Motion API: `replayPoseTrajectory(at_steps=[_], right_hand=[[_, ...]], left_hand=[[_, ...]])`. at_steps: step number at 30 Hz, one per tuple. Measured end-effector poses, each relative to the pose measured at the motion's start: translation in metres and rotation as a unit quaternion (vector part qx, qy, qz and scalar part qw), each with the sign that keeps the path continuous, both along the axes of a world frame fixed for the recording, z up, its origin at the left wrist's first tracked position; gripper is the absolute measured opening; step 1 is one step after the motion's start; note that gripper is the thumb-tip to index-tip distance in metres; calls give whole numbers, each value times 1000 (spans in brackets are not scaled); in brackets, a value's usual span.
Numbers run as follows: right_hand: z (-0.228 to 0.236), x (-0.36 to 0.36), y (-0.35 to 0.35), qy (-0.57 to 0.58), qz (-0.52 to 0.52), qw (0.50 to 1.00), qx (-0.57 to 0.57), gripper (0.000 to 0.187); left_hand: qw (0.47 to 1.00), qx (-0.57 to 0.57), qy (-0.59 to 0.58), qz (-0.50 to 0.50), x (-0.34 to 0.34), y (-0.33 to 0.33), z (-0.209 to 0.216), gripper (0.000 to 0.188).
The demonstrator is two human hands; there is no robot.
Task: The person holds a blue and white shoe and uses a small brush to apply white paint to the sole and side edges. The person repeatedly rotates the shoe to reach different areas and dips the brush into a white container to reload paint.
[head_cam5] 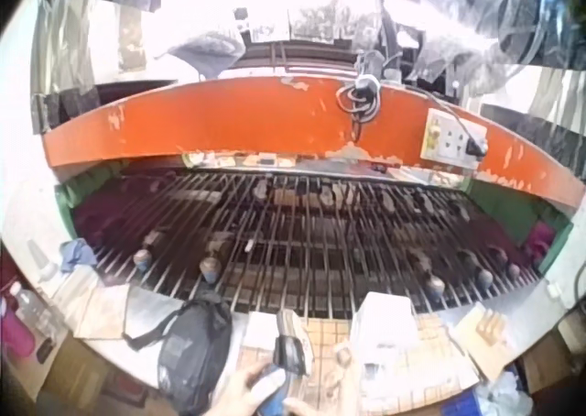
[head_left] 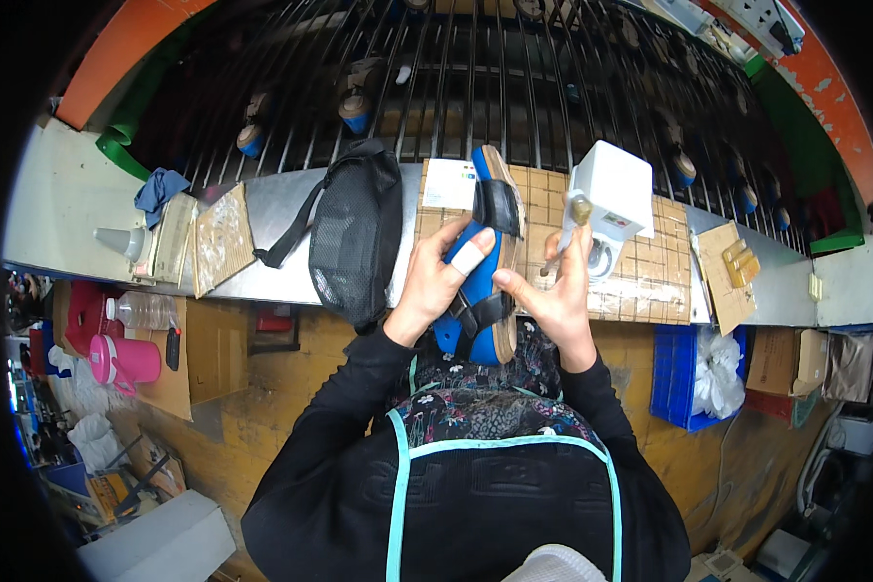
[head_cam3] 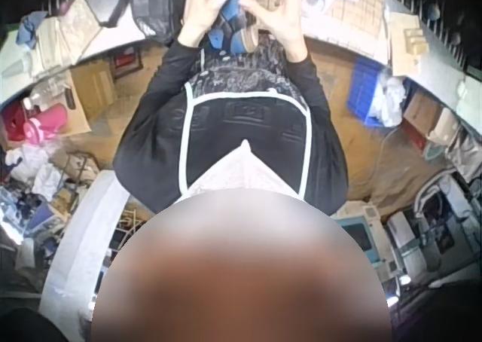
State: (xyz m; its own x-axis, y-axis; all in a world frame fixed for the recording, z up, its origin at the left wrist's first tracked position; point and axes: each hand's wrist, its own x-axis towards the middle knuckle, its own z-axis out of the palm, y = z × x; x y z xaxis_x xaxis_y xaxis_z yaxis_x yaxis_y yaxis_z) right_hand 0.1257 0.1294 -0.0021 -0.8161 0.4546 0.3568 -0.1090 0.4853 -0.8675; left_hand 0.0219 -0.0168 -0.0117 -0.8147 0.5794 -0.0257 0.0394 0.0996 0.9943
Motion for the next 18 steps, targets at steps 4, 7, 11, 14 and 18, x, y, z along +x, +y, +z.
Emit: replayPoseTrajectory(at_steps=[4,7,11,14,18], right_hand=[[-2,-12,12,21,-25,999,34,83],[-4,-14,22,56,-63,996,7,67],[-4,5,57,175,-78,979,-71,53],[-7,28,91,189,-144,955,-177,38],[-20,50,142,221,-211,897,-320,22]], left_hand=[[1000,-9,-3,-13,2,1,-3,64],[999,-7,-47,-20,-1,4,-10,65],[981,86,-168,37,-4,17,-24,70],[889,262,-374,14,-14,36,-40,68],[793,375,-471,-93,-62,78,-72,67]])
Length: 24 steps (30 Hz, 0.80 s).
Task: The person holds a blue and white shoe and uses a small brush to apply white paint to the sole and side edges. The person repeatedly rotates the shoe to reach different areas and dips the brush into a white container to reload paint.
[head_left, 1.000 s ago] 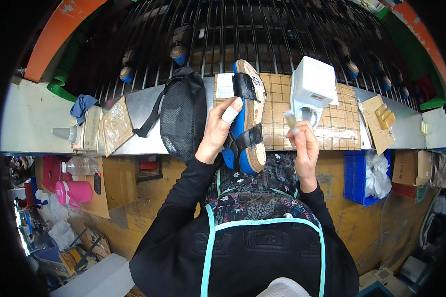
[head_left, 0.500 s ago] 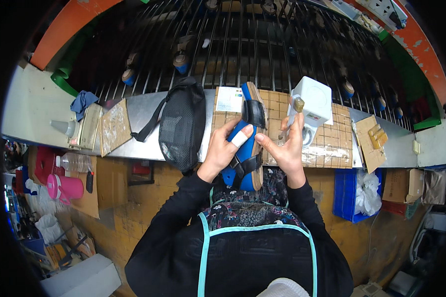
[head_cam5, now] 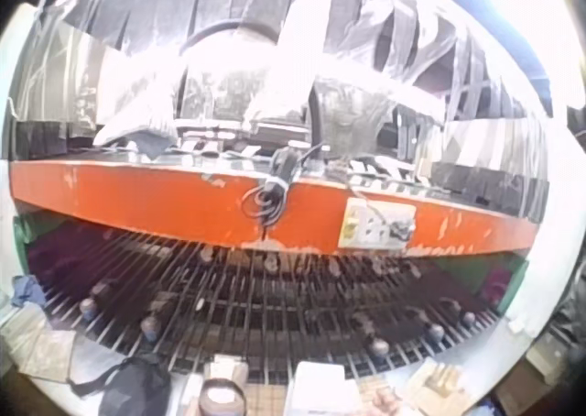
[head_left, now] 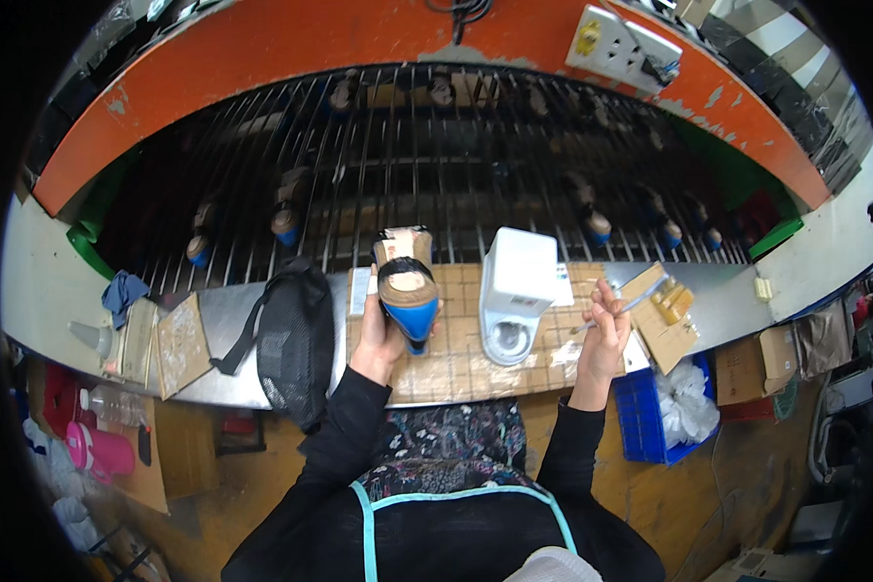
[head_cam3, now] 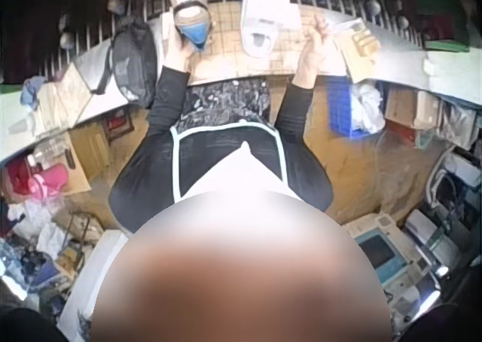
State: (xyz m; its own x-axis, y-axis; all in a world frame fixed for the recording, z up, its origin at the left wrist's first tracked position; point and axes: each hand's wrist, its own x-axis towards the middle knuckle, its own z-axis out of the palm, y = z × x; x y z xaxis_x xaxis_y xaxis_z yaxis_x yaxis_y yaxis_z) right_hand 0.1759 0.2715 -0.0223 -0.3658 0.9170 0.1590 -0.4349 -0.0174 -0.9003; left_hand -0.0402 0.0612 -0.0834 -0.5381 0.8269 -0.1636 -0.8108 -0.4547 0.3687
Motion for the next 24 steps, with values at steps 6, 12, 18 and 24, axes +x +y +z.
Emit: replayPoseTrajectory(at_steps=[6,12,18,24], right_hand=[[-35,8,68,32,33,989,-139,26],[-60,-41,166,-34,63,983,-167,29],[-80,-95,253,-259,-44,948,-180,55],[-103,-127,289,-276,-71,941,-184,47]], left_hand=[[995,-80,-27,45,-94,84,-47,78],[980,-104,-142,92,-116,130,-34,69],[951,-205,-138,183,-93,129,-37,55],[938,-151,-205,233,-116,150,-60,65]])
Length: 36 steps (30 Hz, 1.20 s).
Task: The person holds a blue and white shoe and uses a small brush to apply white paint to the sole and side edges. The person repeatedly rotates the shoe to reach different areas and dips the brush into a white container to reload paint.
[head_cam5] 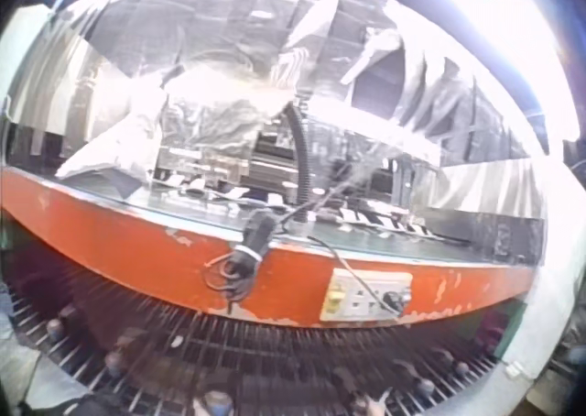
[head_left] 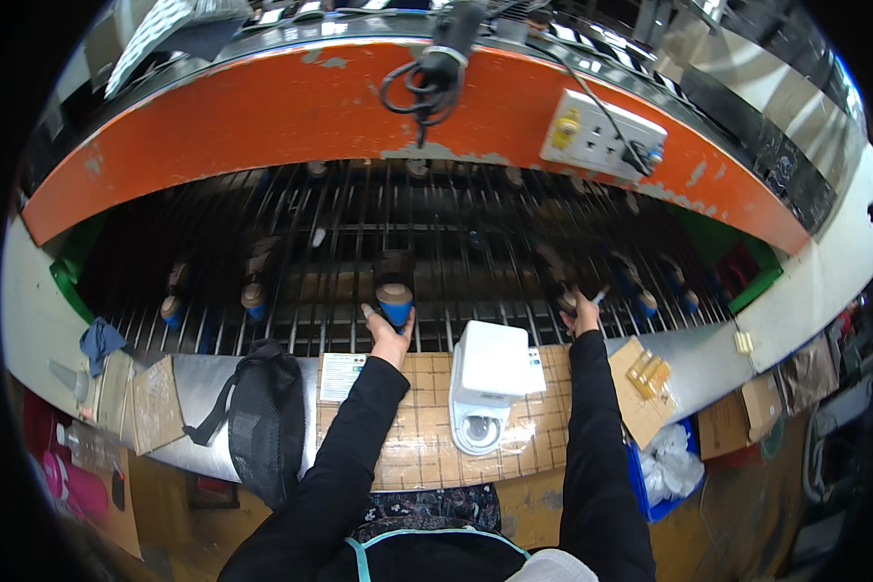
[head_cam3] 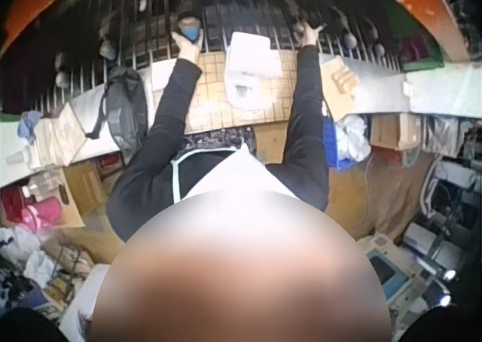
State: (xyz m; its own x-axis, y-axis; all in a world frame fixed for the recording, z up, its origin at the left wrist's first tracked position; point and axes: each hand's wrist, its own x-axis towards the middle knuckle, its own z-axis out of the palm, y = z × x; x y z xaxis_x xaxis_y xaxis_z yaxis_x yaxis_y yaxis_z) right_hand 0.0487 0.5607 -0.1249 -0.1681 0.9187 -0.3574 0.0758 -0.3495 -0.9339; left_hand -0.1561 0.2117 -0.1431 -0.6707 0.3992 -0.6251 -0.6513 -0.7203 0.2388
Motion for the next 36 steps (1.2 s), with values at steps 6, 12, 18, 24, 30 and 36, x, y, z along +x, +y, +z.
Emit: replayPoseTrajectory(at_steps=[6,12,18,24,30,36], right_hand=[[-6,4,-9,-5,-15,1000,-9,29],[-11,11,-14,97,-2,993,64,19],[-9,32,12,-52,89,983,151,23],[-25,14,9,-264,195,864,383,78],[35,-3,-6,-375,168,795,446,102],[126,45,-61,-174,67,872,452,52]], left_hand=[[995,77,-11,-58,17,-23,20,114],[971,47,204,-113,89,-76,49,84],[948,139,234,-162,104,-103,42,64],[952,144,201,-180,99,-104,40,59],[944,180,206,-182,97,-106,35,56],[848,429,242,-193,93,-107,35,63]])
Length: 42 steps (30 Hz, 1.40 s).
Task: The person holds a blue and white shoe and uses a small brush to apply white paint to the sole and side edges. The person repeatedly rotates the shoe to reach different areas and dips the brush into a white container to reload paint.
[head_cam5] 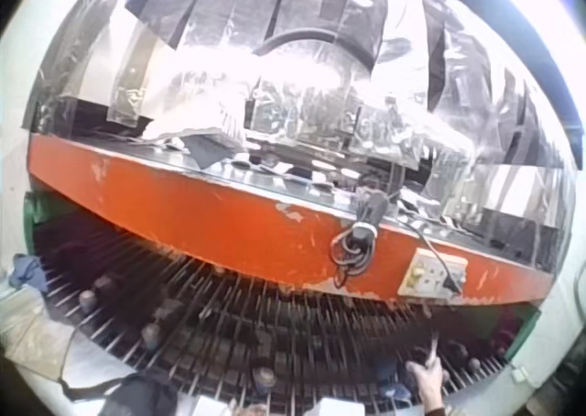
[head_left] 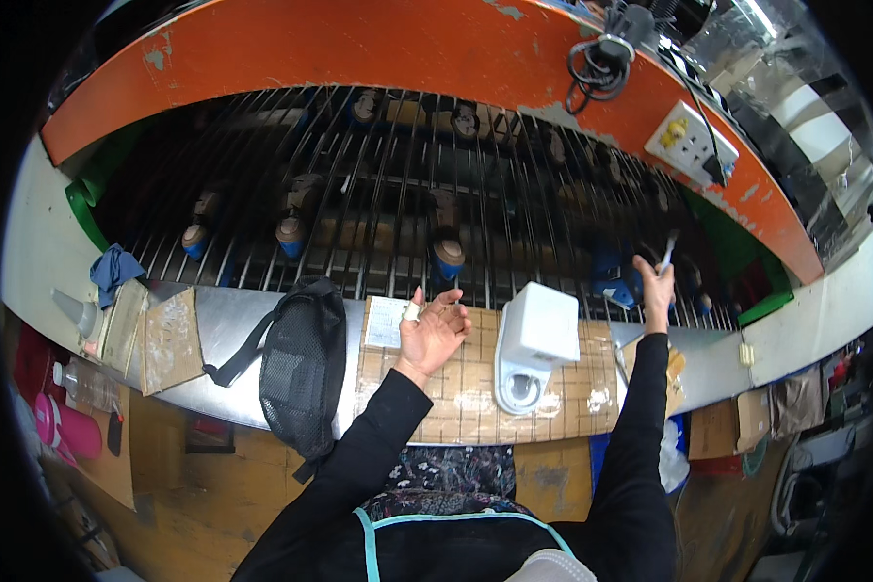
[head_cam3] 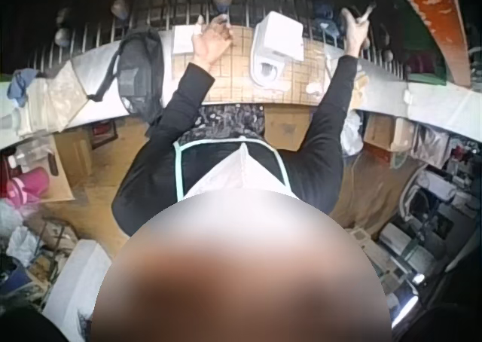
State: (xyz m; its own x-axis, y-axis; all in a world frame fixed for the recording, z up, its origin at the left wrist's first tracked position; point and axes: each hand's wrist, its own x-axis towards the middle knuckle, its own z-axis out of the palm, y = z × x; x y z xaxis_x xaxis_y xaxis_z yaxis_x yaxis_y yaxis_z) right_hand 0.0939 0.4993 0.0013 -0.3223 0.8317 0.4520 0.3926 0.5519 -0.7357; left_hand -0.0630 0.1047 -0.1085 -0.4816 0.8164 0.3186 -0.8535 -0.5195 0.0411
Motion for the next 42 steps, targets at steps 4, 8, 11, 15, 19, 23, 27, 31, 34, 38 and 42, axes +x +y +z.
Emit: replayPoseTrajectory(at_steps=[4,8,11,15,19,23,27,31,34,38,42], right_hand=[[29,60,-80,266,161,947,-84,32],[36,104,-183,320,264,903,-116,44],[23,111,-256,338,309,873,-168,58],[-1,112,-305,260,394,848,-243,53],[-14,134,-294,61,247,953,-164,23],[-28,139,-285,-144,117,983,2,8],[-41,126,-276,-176,88,966,168,6],[-51,109,-269,-194,82,952,224,8],[-52,103,-269,-211,88,938,259,7],[-48,103,-270,-231,98,925,284,7],[-48,113,-262,-254,111,955,107,14]], left_hand=[[988,80,123,-55,22,-9,28,70],[932,-185,305,-62,79,-25,67,78],[937,-192,268,-113,119,-40,78,102],[955,-221,110,-161,137,-76,55,74],[915,-398,61,-31,139,-112,31,77],[862,-386,206,255,119,-129,48,91],[706,-405,316,488,102,-136,80,107],[563,-465,403,553,94,-146,90,106],[425,-476,505,581,93,-151,90,94],[291,-439,654,543,82,-155,95,70],[391,-422,648,499,70,-150,89,62]])
